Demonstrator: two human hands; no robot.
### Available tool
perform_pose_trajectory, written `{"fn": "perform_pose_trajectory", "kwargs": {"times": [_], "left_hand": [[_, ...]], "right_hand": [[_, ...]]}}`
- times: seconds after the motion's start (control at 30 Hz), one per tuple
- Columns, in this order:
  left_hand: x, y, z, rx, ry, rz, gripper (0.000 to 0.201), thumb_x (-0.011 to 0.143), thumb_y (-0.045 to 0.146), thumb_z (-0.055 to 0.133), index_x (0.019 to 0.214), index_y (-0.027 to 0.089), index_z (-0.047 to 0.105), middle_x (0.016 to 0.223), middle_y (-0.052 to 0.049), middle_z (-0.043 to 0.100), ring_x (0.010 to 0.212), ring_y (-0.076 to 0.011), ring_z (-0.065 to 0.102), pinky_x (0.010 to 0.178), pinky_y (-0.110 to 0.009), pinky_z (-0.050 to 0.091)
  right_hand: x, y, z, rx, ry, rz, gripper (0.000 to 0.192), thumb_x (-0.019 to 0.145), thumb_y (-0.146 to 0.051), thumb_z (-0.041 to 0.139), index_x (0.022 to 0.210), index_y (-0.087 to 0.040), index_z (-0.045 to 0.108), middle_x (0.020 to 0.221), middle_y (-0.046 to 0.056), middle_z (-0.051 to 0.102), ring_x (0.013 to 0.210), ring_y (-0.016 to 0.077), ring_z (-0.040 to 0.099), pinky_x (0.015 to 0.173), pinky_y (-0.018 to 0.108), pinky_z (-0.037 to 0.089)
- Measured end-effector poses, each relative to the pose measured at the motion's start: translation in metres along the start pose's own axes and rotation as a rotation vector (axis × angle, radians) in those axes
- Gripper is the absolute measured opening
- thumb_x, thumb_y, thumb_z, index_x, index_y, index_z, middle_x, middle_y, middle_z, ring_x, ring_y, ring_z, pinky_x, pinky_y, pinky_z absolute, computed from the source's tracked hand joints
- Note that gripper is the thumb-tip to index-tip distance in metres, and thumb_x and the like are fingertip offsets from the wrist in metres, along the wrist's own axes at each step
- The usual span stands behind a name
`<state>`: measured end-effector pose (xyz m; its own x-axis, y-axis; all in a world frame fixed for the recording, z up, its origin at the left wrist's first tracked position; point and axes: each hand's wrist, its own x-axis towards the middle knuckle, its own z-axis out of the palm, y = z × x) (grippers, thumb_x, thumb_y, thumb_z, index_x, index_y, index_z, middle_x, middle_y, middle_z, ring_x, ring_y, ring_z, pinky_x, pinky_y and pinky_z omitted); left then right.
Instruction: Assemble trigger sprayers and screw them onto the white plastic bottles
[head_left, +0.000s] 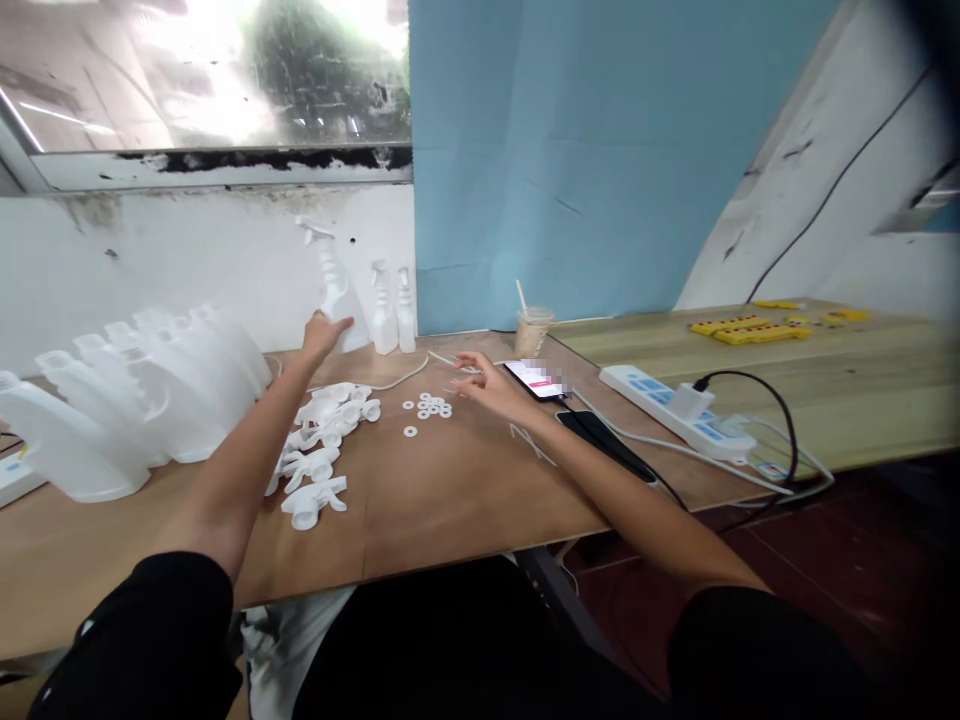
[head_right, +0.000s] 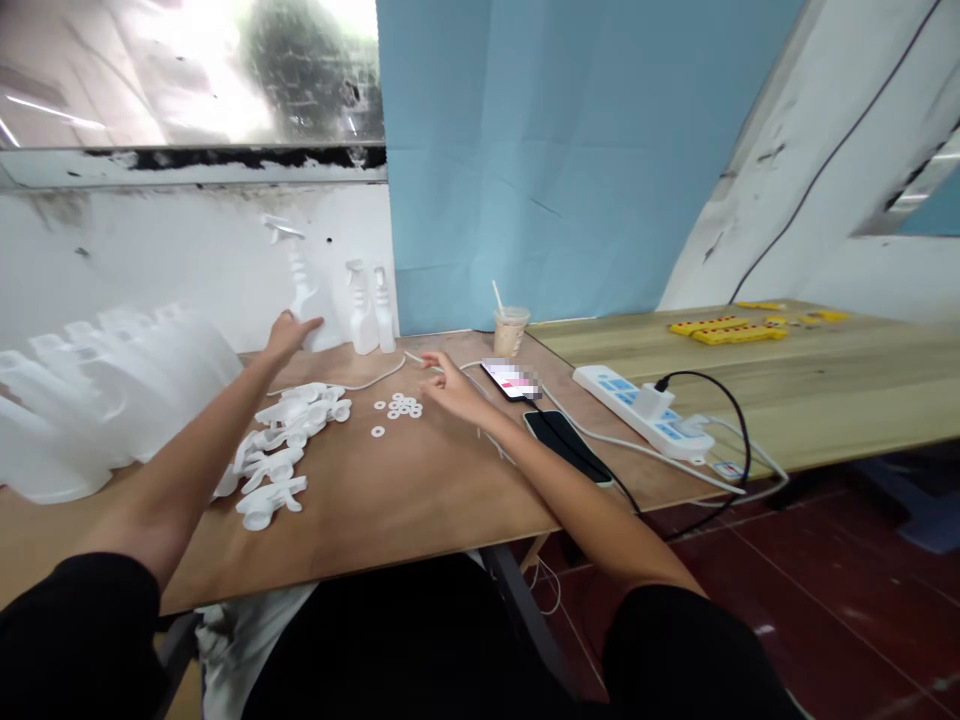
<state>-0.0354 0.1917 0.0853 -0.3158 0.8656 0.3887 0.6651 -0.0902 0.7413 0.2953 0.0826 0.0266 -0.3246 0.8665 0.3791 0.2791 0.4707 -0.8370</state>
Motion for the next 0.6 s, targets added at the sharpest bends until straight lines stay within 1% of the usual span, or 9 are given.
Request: {"fn": "perform_pose_trajectory", "kwargs": {"times": [0.07, 0.13, 0.2, 0.27, 0.33, 0.37, 0.43, 0.47, 0.6], "left_hand": [[0.017, -0.008, 0.018, 0.016, 0.028, -0.083, 0.056, 0.079, 0.041, 0.068, 0.124, 0.011, 0.052, 0.127, -0.015, 0.062, 0.113, -0.0273, 0.061, 0.094, -0.034, 0.05], [0.027, -0.011, 0.036, 0.049, 0.062, -0.155, 0.06, 0.08, 0.038, 0.068, 0.129, 0.01, 0.048, 0.131, -0.017, 0.058, 0.121, -0.0307, 0.056, 0.1, -0.039, 0.047], [0.032, -0.013, 0.051, 0.067, 0.079, -0.221, 0.063, 0.08, 0.035, 0.069, 0.132, 0.009, 0.044, 0.133, -0.021, 0.056, 0.127, -0.0349, 0.05, 0.102, -0.045, 0.044], [0.034, -0.013, 0.064, 0.082, 0.073, -0.277, 0.063, 0.079, 0.034, 0.07, 0.131, 0.009, 0.045, 0.133, -0.022, 0.056, 0.128, -0.037, 0.048, 0.102, -0.049, 0.044], [0.035, -0.014, 0.075, 0.094, 0.054, -0.315, 0.06, 0.078, 0.034, 0.071, 0.127, 0.01, 0.048, 0.131, -0.023, 0.056, 0.127, -0.0369, 0.05, 0.1, -0.049, 0.045], [0.035, -0.015, 0.08, 0.099, 0.044, -0.328, 0.059, 0.077, 0.034, 0.072, 0.126, 0.01, 0.049, 0.131, -0.022, 0.057, 0.126, -0.0367, 0.051, 0.1, -0.048, 0.046], [0.034, -0.017, 0.088, 0.107, 0.03, -0.344, 0.058, 0.077, 0.033, 0.073, 0.126, 0.012, 0.049, 0.131, -0.022, 0.057, 0.125, -0.0363, 0.052, 0.098, -0.048, 0.047], [0.034, -0.017, 0.092, 0.109, 0.025, -0.348, 0.059, 0.076, 0.033, 0.073, 0.126, 0.012, 0.048, 0.131, -0.022, 0.056, 0.126, -0.0364, 0.051, 0.098, -0.048, 0.048], [0.032, -0.021, 0.108, 0.103, -0.009, -0.336, 0.064, 0.078, 0.032, 0.072, 0.132, 0.012, 0.043, 0.133, -0.023, 0.054, 0.127, -0.0366, 0.051, 0.097, -0.047, 0.048]], "right_hand": [[-0.009, -0.003, -0.009, -0.053, -0.034, 0.021, 0.048, 0.085, -0.026, 0.056, 0.131, -0.025, 0.041, 0.131, 0.009, 0.05, 0.077, 0.0124, 0.065, 0.079, 0.034, 0.053], [-0.02, -0.01, -0.017, -0.149, -0.095, 0.01, 0.046, 0.088, -0.028, 0.053, 0.133, -0.023, 0.041, 0.125, 0.009, 0.054, 0.077, 0.0132, 0.065, 0.078, 0.034, 0.053], [-0.039, -0.021, -0.022, -0.33, -0.227, -0.046, 0.04, 0.091, -0.029, 0.051, 0.13, -0.022, 0.048, 0.115, 0.008, 0.061, 0.085, 0.0168, 0.064, 0.082, 0.035, 0.052], [-0.065, -0.032, -0.022, -0.485, -0.397, -0.14, 0.031, 0.091, -0.026, 0.054, 0.122, -0.022, 0.057, 0.113, 0.008, 0.064, 0.099, 0.0209, 0.061, 0.092, 0.039, 0.047], [-0.094, -0.04, -0.017, -0.526, -0.494, -0.202, 0.022, 0.093, -0.024, 0.051, 0.111, -0.021, 0.063, 0.111, 0.008, 0.064, 0.105, 0.0216, 0.058, 0.096, 0.039, 0.045], [-0.107, -0.043, -0.012, -0.511, -0.523, -0.215, 0.022, 0.094, -0.024, 0.05, 0.113, -0.021, 0.063, 0.113, 0.008, 0.063, 0.108, 0.021, 0.057, 0.097, 0.038, 0.044], [-0.129, -0.045, -0.002, -0.49, -0.551, -0.257, 0.025, 0.095, -0.026, 0.052, 0.117, -0.021, 0.061, 0.121, 0.008, 0.059, 0.116, 0.0212, 0.052, 0.102, 0.039, 0.041], [-0.136, -0.044, 0.004, -0.495, -0.535, -0.264, 0.027, 0.095, -0.026, 0.051, 0.121, -0.021, 0.059, 0.123, 0.009, 0.058, 0.119, 0.0215, 0.049, 0.104, 0.04, 0.039], [-0.149, -0.034, 0.022, -0.502, -0.383, -0.222, 0.029, 0.096, -0.026, 0.05, 0.124, -0.022, 0.056, 0.126, 0.008, 0.057, 0.124, 0.0224, 0.044, 0.109, 0.042, 0.034]]}}
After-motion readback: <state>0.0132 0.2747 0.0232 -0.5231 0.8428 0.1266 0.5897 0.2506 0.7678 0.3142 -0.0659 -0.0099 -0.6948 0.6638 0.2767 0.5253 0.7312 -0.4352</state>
